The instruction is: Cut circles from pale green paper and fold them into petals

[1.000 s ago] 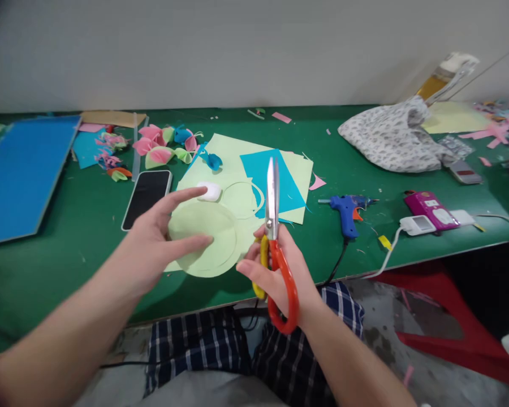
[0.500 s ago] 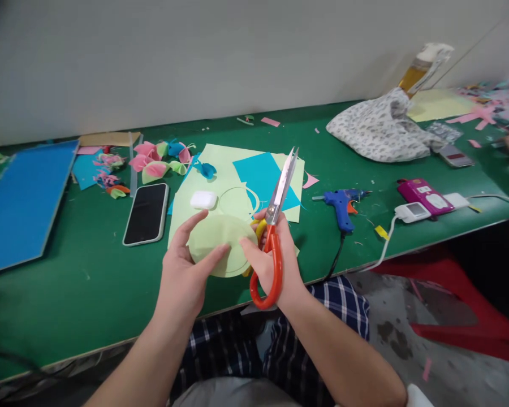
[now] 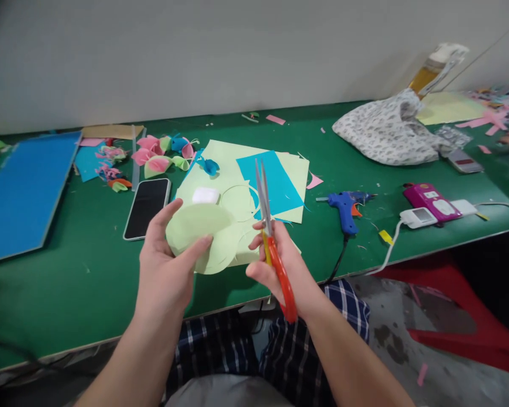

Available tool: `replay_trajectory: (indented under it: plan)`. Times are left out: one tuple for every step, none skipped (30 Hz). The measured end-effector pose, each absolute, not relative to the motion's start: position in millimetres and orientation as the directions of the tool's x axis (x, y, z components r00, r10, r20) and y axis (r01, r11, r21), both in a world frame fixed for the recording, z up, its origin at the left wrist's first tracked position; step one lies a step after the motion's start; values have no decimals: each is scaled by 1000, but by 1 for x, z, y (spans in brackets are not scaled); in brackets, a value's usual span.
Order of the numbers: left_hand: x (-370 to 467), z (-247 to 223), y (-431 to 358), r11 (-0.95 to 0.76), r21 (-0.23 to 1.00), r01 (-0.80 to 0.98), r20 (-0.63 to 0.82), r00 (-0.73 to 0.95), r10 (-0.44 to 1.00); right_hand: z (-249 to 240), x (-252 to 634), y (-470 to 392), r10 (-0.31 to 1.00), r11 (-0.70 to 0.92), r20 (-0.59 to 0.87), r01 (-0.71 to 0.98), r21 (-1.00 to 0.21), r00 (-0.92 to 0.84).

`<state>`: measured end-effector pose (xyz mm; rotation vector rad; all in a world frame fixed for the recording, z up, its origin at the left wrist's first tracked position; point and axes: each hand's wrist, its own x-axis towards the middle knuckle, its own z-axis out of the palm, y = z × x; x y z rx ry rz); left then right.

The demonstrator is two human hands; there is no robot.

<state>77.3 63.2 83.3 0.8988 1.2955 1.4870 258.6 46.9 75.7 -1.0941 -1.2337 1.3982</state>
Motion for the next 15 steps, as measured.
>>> replay_trajectory:
  plan:
    - [76,84,63,-18,985,-171,-36,-308,951,73,259,43,979,-87,-75,-60,-994,-188]
    - [75,86,63,-27,986,-163,-27,-321,947,71,259,40,971,-124,-116,-26,-992,-208]
    - [75,87,62,-31,988,-155,-23,-334,942,69,258,37,965,-154,-152,6,-988,-214]
    - [75,88,61,-31,989,-144,-21,-348,937,67,257,35,961,-175,-179,34,-984,-210]
    - [75,89,60,-32,991,-133,-19,-361,932,66,256,33,960,-188,-195,57,-981,-201]
    - [75,90,60,-34,992,-122,-15,-375,927,65,254,32,959,-193,-206,79,-978,-195]
    - [75,90,59,-37,993,-113,-9,-386,922,64,252,30,957,-199,-216,105,-974,-194]
    - [76,91,58,-45,993,-108,-2,-399,917,64,250,29,954,-204,-228,136,-969,-193]
    - [77,92,57,-55,993,-107,7,-410,912,64,249,28,952,-209,-240,169,-963,-191]
    - [78,93,56,-68,992,-107,17,-421,907,65,247,27,953,-210,-246,199,-957,-177]
    - [79,94,55,-79,991,-107,26,-429,903,66,245,26,956,-209,-247,221,-953,-160]
    - [80,96,55,-87,991,-104,33,-437,899,68,243,25,959,-209,-246,236,-949,-142]
    - [82,98,54,-91,991,-98,38,-446,894,70,242,23,961,-209,-246,247,-946,-130]
    - [83,99,53,-94,992,-90,43,-454,890,72,240,22,960,-211,-249,254,-944,-125]
    - [84,101,53,-95,992,-82,47,-461,886,74,239,22,958,-217,-256,259,-941,-128]
